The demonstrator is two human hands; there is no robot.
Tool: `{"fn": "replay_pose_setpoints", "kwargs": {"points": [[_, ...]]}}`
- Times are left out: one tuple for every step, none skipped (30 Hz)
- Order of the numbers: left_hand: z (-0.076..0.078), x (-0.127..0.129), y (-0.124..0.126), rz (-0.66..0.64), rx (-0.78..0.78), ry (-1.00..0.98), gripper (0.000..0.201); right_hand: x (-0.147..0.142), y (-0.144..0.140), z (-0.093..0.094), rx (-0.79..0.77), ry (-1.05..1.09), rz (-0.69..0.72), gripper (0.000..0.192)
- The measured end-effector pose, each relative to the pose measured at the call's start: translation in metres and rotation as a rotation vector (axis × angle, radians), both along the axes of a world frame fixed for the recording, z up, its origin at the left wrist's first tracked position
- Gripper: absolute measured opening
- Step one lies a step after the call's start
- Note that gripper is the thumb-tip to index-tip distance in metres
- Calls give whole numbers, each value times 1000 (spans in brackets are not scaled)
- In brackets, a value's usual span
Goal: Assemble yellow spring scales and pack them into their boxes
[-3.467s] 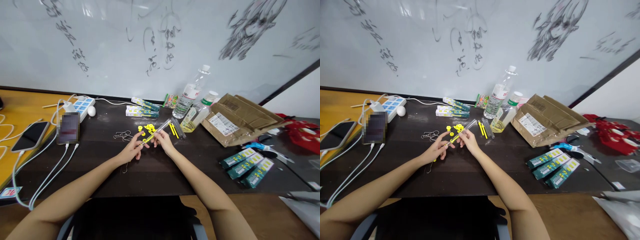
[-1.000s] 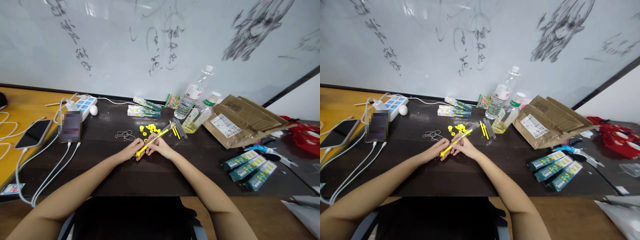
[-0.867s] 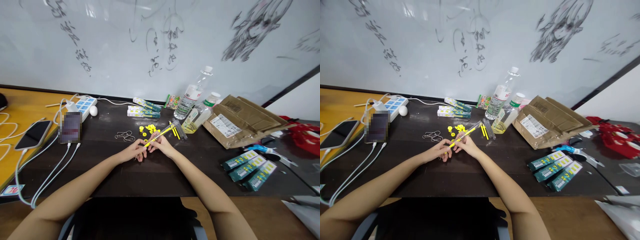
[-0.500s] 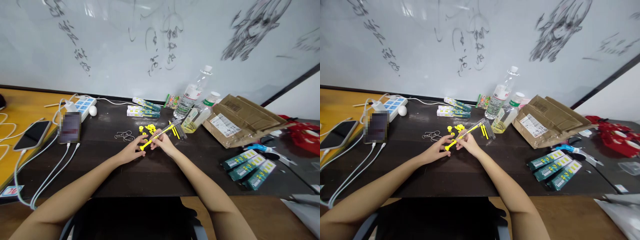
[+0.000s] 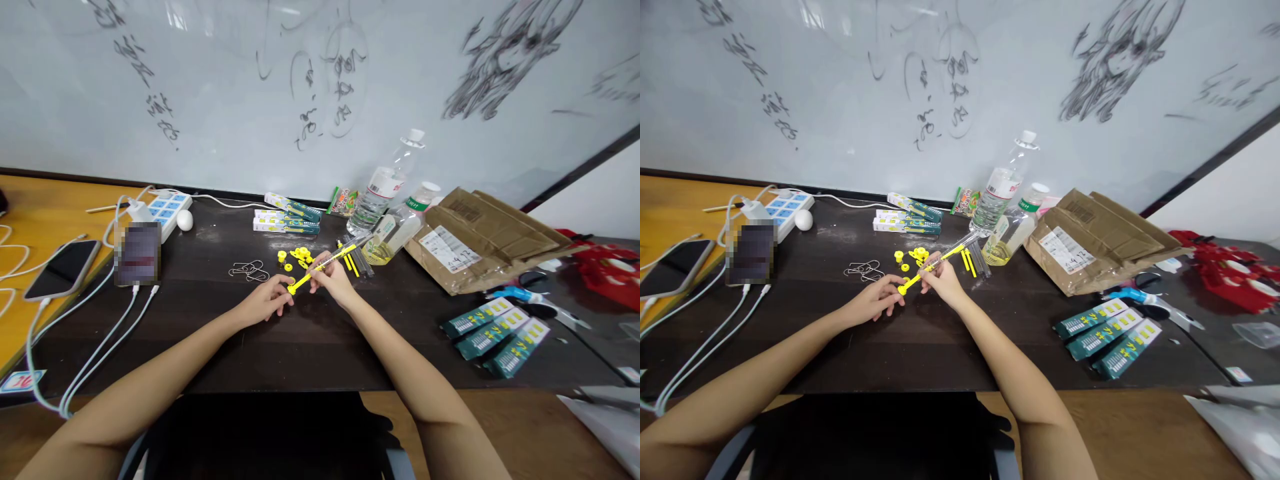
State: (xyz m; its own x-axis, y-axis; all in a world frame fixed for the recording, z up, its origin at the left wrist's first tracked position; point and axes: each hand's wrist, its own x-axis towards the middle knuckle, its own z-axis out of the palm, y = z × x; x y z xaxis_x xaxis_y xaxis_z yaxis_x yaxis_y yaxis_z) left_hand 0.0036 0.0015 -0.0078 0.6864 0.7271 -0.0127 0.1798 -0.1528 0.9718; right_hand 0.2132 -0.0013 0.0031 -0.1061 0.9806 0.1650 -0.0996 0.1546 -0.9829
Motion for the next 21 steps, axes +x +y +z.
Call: {"fn": "replay_pose_setpoints", "kwargs": {"points": [[-1,0,0,-7,-10,7,34,0,0,0,0,-2,-4,38],[-1,1,0,-11,-10,11,31,0,-1,1,-2,-7,-5,38],[-2,1,0,-11,-6,14,28,-1,-1,1,-4,-13,-6,38],[-3,1,0,-6,-3,15,25,-1,-1,1,-6,-21,-5,38],[-3,2,0,0,-2,14,23,-1,-1,1,-9,-28,-3,38],[-4,2,0,9,-6,11,22,-1,-1,0,-12,-34,-1,38],[-4,3,0,18,-15,8,21,-1,-1,0,-13,-37,-1,38],[-5,3,0,31,-26,5,21,-1,-1,0,-14,-38,-1,38],[-5,4,0,45,-36,3,21,-1,-1,0,-14,-40,-2,38],[-6,4,-1,61,-47,1,21,-2,-1,-1,-16,-41,-1,38],[-6,5,-1,75,-58,-1,20,-2,-1,-1,-15,-41,0,37],[-7,5,-1,87,-68,-5,21,-2,-1,-1,-14,-41,2,37],[-8,5,-1,93,-76,-9,21,-2,-1,0,-11,-42,5,36],[-8,5,-1,90,-83,-17,21,-2,-1,0,-8,-42,7,36],[-9,5,0,81,-89,-32,21,-1,-1,0,-4,-41,7,36],[-10,5,0,67,-93,-53,21,-1,-1,1,-3,-41,6,36],[-10,5,0,55,-93,-77,22,-1,-1,1,-4,-41,3,36],[-11,5,0,46,-93,-102,23,0,-1,2,-6,-40,-1,36],[-11,5,0,41,-98,-125,24,0,-1,2,-9,-38,-6,36],[-12,5,0,42,-106,-142,25,1,0,3,-13,-36,-7,36],[-12,6,1,47,-117,-152,25,1,-1,2,-18,-33,-4,36]]}}
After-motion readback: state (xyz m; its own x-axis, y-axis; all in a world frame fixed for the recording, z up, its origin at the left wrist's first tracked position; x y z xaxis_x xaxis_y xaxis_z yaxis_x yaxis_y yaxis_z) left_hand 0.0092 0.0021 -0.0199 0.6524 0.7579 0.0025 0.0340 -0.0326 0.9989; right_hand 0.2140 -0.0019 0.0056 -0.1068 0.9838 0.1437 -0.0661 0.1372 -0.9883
